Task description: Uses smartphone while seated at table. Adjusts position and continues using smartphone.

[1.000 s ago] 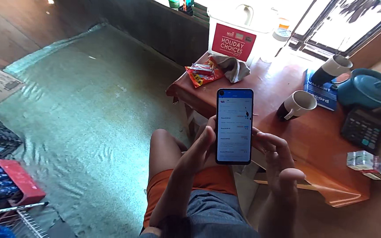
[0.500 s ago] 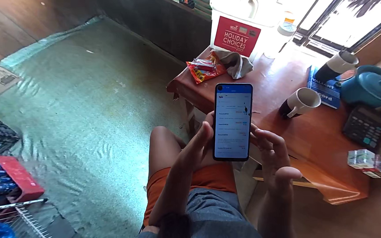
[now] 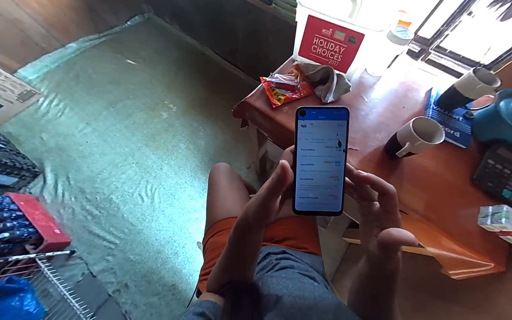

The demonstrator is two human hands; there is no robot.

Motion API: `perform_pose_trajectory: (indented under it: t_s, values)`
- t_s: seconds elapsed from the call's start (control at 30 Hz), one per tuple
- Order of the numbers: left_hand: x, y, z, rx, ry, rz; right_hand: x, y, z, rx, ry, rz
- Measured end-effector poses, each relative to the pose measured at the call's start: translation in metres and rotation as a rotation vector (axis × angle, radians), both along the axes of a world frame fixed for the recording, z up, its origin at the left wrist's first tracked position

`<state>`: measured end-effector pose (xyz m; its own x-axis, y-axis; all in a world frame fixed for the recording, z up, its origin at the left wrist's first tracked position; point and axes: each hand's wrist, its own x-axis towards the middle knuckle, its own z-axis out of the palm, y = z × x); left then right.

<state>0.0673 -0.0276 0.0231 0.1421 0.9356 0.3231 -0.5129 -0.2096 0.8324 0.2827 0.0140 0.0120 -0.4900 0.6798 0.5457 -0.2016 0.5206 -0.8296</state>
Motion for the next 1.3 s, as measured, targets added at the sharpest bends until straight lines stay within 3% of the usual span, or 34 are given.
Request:
perform_pose_trajectory:
  t_s: [1.3]
  values:
    - [0.003,-0.013,0.007,-0.079,-0.038,0.07,-0.002,-0.005,0.007,0.072,0.017,0.065]
